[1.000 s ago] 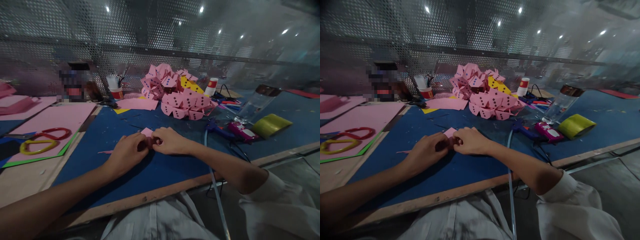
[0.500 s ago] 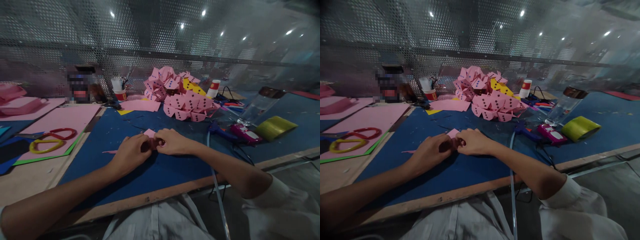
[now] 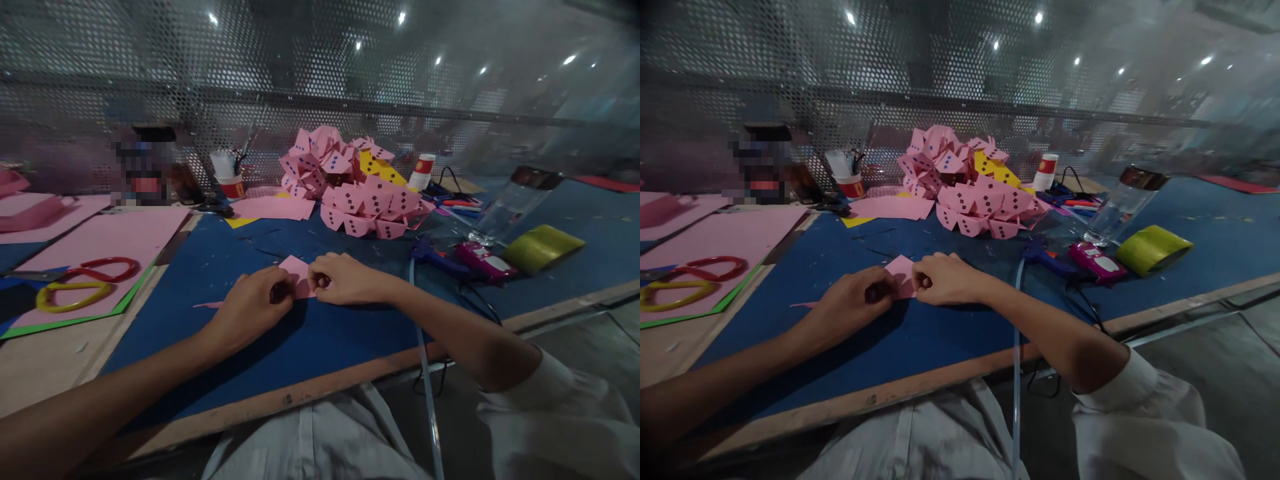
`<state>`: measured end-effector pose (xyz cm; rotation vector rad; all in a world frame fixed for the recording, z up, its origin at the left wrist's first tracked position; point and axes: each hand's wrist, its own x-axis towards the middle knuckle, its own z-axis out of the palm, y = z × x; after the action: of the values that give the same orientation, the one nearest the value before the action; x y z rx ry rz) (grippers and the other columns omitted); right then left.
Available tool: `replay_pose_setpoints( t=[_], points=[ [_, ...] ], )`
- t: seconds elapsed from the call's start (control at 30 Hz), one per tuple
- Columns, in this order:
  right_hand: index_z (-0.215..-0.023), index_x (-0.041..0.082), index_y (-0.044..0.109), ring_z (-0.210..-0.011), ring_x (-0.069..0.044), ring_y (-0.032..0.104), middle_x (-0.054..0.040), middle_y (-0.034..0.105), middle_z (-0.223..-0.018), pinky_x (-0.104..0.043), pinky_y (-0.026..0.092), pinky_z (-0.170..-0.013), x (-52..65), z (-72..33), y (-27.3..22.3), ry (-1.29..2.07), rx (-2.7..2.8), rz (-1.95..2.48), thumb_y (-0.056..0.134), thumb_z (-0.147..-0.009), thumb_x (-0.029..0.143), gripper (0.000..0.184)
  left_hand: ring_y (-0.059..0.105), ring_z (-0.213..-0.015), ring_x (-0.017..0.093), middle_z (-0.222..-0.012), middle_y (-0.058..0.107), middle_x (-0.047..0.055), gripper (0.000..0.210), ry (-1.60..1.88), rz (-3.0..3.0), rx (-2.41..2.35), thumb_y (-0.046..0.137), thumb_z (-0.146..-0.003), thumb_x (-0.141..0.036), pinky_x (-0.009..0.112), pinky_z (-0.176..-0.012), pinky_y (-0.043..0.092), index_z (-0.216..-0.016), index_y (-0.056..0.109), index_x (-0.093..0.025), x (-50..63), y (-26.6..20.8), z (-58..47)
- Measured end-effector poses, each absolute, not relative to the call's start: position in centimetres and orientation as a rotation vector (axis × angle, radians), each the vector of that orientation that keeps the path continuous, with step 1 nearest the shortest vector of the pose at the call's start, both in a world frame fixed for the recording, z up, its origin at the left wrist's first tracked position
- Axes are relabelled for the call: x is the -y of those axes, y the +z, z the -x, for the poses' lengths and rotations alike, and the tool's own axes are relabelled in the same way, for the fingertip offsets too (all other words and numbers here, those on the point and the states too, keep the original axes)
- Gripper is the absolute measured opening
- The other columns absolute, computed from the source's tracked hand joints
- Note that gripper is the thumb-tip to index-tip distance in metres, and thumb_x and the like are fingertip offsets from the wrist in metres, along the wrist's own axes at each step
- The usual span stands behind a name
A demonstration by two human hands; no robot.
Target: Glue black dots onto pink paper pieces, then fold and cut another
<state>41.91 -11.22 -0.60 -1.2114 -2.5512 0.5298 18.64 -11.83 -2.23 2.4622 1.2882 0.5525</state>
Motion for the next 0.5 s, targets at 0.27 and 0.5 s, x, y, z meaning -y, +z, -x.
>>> replay_pose_setpoints(
  t=[0.27,0.5],
  points=[
    [-0.089,0.020,0.067,-0.092,-0.021,0.057,-0.0031,0.068,-0.093,-0.031,0.034,-0.079,11.2,-42.6,0.0,0.543,2.593,1.218,0.062,-0.083,0.020,0.008,0.060,-0.083,0.024,-0.087,0.069,0.004,0.015,0.563,-2.466,-1.247,0.055,-0.086,-0.026,0.034,-0.074,0.041,-0.091,0.068,-0.022,11.4,-2.6,-18.3],
    [-0.088,0.021,0.067,-0.092,-0.021,0.057,-0.0027,0.069,-0.093,-0.031,0.035,-0.079,11.1,-43.2,0.2,0.556,2.616,1.213,0.062,-0.083,0.021,0.007,0.060,-0.085,0.025,-0.088,0.072,0.004,0.015,0.587,-2.470,-1.212,0.055,-0.085,-0.026,0.039,-0.082,0.043,-0.088,0.069,-0.022,11.5,-2.1,-18.4]
  ],
)
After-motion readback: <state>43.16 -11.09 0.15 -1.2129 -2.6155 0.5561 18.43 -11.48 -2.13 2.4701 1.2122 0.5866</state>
